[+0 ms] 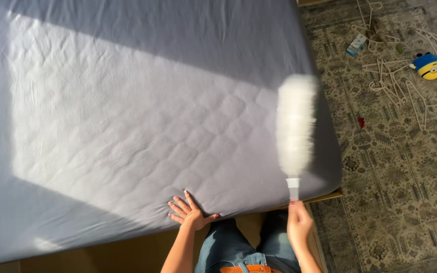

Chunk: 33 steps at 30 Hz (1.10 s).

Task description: Dusting a bed surface with a handheld duster and then sweeping the surrounding floor with a broom and dustpan.

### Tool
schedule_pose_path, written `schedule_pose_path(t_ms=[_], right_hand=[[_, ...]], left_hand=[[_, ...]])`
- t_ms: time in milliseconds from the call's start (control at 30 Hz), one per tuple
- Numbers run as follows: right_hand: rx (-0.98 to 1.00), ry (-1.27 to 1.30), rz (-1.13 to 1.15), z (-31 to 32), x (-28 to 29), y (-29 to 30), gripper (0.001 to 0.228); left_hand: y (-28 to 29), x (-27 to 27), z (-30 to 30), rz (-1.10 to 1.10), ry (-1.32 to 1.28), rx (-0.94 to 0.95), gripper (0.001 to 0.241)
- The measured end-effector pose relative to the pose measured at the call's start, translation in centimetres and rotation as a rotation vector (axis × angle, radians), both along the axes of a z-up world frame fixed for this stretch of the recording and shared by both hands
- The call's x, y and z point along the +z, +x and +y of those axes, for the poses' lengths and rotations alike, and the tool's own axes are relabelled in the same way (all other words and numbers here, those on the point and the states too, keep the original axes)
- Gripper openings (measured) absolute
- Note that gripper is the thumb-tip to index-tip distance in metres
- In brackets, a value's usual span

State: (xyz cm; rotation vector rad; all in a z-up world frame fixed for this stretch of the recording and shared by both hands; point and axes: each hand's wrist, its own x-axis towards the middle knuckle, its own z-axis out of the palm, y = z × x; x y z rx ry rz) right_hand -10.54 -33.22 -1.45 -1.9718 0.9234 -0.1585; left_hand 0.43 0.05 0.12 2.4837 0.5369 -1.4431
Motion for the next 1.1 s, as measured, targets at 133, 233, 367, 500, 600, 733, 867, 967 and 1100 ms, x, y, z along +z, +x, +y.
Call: schedule_pose_path(t_ms=[133,233,367,500,600,733,867,967,1100], right_hand=[[0.626,0.016,-0.244,0.0,3.8,2.7,0.027],[0.998,-0.06,-0.015,-3.3,10.0,5.8,0.027],[1.125,-0.225,-0.015,-16.7,8.1,5.2,0.024],[0.542,-0.003,0.371,-36.0,4.3,4.0,0.033],[0.365,-0.249,0.089,-48.1,1.1,1.4,0.035],[0.266,-0.34,0.037,-53.1,0.2,0.0,0.032],[0.274,-0.23,-0.043,-50.7,-0.2,-0.8,0.03],[0.418,-0.135,0.048,-47.6,0.6,-0.5,0.028],[0.816,-0.301,-0.051,-43.7,7.2,4.3,0.032]], left_hand=[[-3.9,-9.1,1.9,-0.098,0.114,-0.015,0.16],[-3.4,-14.4,3.4,-0.398,0.316,-0.326,0.132],[-4.4,-7.6,-6.6,-0.379,0.194,0.243,0.136],[-6.9,-8.6,-19.0,-0.392,0.244,0.402,0.14],[-5.0,-6.2,-31.6,-0.368,0.198,0.441,0.145],[-3.1,-6.7,-43.5,-0.468,0.16,0.341,0.146],[-0.5,-4.9,-48.5,-0.442,0.102,0.335,0.15],[0.9,-3.3,-49.1,-0.341,0.093,0.406,0.153],[0.3,-14.3,-48.8,-0.542,0.715,0.125,0.133]])
